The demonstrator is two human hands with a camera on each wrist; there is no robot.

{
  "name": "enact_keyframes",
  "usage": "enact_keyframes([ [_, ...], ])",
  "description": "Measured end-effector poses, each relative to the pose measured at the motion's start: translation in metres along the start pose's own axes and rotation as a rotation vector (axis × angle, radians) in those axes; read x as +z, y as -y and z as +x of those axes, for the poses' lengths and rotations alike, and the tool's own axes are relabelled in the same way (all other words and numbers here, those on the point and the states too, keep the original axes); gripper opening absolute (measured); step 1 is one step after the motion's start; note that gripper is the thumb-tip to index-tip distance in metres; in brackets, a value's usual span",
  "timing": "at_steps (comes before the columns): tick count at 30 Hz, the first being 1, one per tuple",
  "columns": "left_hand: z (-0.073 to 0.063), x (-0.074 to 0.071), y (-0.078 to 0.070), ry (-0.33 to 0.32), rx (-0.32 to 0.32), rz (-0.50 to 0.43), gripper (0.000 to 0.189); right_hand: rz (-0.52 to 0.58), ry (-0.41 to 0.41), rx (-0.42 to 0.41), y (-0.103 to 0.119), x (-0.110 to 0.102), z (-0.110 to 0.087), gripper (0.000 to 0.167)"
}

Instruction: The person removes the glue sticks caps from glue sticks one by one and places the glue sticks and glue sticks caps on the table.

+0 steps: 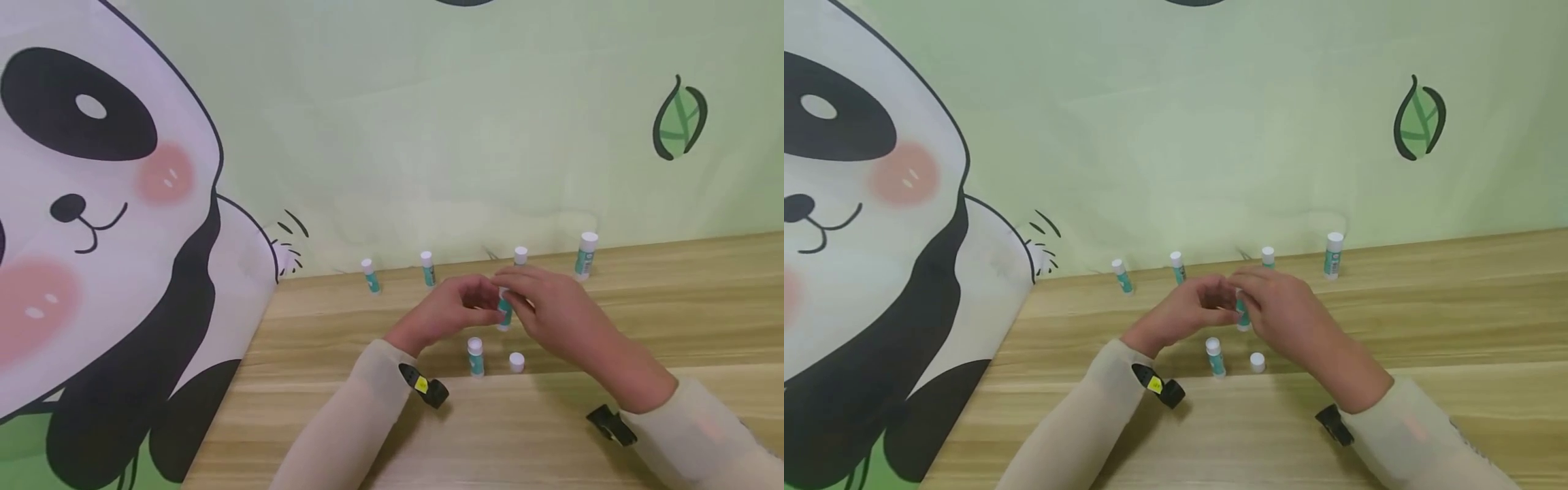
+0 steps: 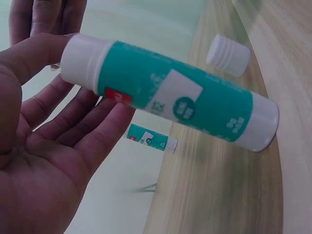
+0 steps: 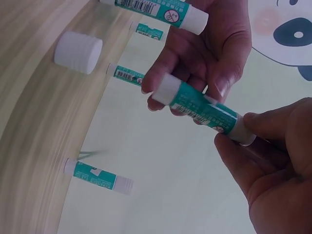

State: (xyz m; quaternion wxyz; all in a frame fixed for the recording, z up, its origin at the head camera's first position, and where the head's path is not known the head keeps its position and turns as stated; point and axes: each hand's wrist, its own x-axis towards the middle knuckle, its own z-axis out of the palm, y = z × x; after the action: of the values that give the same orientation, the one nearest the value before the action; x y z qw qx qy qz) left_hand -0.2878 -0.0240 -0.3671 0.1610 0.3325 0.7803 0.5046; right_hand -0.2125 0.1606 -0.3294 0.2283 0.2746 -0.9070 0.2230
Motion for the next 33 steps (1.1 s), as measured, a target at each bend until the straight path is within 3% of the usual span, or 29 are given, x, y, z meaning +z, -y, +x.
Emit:
enact_keyframes([
  [8,-0.001,0.001,-0.001,-0.002,0.014,-0.018,0.031,0.027,-0.063,-0.049,0.004,0.0,-0.001,0.027],
  [21,-0.006,0.003,-0.01,-0.005,0.052,-0.029,0.03,0.038,-0.131,-0.049,0.011,-0.004,-0.002,0.028],
  [33,-0.015,0.003,-0.021,-0.085,0.061,0.035,0.021,0.054,-0.249,-0.045,0.019,-0.01,-0.001,0.022],
])
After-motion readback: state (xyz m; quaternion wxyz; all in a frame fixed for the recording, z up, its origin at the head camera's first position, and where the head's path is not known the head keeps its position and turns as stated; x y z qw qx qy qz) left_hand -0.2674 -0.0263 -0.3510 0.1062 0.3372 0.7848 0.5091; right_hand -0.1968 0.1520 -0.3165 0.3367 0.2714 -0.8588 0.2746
